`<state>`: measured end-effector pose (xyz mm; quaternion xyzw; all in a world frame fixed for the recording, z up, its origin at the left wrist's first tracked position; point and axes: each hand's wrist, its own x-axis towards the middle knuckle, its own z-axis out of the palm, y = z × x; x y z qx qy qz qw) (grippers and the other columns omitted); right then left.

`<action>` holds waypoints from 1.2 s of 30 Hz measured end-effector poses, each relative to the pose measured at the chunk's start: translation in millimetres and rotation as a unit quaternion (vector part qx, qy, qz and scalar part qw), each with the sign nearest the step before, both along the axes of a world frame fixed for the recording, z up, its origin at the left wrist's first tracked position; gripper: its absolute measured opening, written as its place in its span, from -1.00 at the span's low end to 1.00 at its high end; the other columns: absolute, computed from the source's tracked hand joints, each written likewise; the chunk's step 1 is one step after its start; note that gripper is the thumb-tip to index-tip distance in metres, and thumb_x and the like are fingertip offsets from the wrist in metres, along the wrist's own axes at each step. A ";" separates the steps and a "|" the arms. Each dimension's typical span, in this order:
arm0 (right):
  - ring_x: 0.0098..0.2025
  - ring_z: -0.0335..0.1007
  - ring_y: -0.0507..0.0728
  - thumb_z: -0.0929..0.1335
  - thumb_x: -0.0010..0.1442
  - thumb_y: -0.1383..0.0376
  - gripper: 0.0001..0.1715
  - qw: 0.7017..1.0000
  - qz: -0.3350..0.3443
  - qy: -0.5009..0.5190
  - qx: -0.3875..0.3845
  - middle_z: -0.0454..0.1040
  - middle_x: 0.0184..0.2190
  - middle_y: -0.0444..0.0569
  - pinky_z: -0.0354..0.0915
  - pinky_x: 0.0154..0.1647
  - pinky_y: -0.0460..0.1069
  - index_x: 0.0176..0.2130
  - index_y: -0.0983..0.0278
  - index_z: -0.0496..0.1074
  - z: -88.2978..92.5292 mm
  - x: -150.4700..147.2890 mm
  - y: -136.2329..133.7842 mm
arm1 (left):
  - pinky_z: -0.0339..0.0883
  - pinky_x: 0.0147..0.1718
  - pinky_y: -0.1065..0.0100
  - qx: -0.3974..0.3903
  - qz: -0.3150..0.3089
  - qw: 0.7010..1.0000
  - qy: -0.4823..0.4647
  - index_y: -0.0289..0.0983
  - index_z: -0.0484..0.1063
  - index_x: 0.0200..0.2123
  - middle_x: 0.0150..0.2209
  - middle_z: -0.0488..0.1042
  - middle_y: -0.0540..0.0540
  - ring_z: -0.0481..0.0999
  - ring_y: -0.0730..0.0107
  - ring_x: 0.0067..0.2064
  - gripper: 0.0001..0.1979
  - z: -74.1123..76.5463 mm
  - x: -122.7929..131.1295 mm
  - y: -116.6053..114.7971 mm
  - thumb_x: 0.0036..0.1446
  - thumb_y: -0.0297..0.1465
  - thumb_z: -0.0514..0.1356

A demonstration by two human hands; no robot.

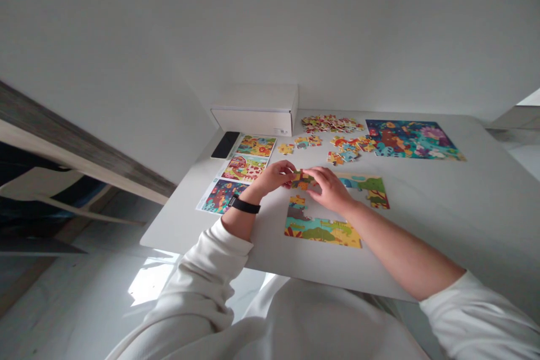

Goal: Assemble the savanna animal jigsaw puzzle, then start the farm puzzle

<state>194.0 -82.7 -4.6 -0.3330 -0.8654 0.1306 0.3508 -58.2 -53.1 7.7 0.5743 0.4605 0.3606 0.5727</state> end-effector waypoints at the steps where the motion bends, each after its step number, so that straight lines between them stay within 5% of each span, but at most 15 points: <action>1: 0.24 0.47 0.37 0.46 0.30 0.41 -0.21 1.000 0.002 0.000 0.002 0.54 0.21 0.09 0.45 0.30 0.34 0.42 0.03 0.32 0.3 0.0 -0.2 | 0.53 -0.45 0.40 0.003 -0.001 1.000 0.010 -0.27 0.53 -0.19 -0.40 0.60 -0.01 0.59 0.45 -0.50 -0.61 0.1 -0.4 0.1 0.06 -0.23 0.57; 14: 0.14 0.49 0.35 0.52 0.27 0.36 -0.53 0.997 0.008 -0.072 -0.001 0.59 0.08 0.06 0.44 0.22 0.31 0.14 0.07 0.56 -7.6 0.4 0.5 | 0.45 -0.51 0.45 0.007 -0.066 0.994 0.091 -0.25 0.54 -0.27 -0.47 0.62 0.00 0.64 0.37 -0.51 -0.73 7.2 -7.3 -6.1 0.04 -0.30 0.51; 19: 0.12 0.51 0.34 0.54 0.27 0.34 -0.61 0.996 0.011 -0.092 0.000 0.61 0.05 0.07 0.42 0.20 0.30 0.08 0.10 0.61 -6.9 0.0 0.8 | 0.26 -0.60 0.45 0.053 -0.063 0.984 0.155 -0.22 0.58 -0.29 -0.50 0.58 0.02 0.50 0.43 -0.59 -0.80 10.6 -6.3 -6.7 0.03 -0.30 0.47; 24: 0.13 0.50 0.34 0.55 0.27 0.31 -0.63 0.995 0.006 -0.095 0.002 0.62 0.04 0.05 0.39 0.20 0.29 0.07 0.08 0.64 -8.5 -0.5 2.0 | 0.25 -0.44 0.40 0.145 -0.025 0.956 0.254 -0.18 0.61 -0.35 -0.45 0.57 0.03 0.49 0.38 -0.44 -0.90 11.6 -2.4 -7.3 0.01 -0.36 0.43; 36: 0.12 0.49 0.34 0.58 0.25 0.27 -0.62 0.990 0.004 -0.137 -0.010 0.64 0.03 0.07 0.34 0.20 0.26 0.07 0.15 0.67 -1.8 0.4 2.8 | 0.26 -0.34 0.36 0.162 -0.038 0.923 0.348 -0.20 0.59 -0.24 -0.35 0.62 -0.01 0.53 0.31 -0.34 -0.88 12.7 2.3 -12.5 0.15 -0.31 0.36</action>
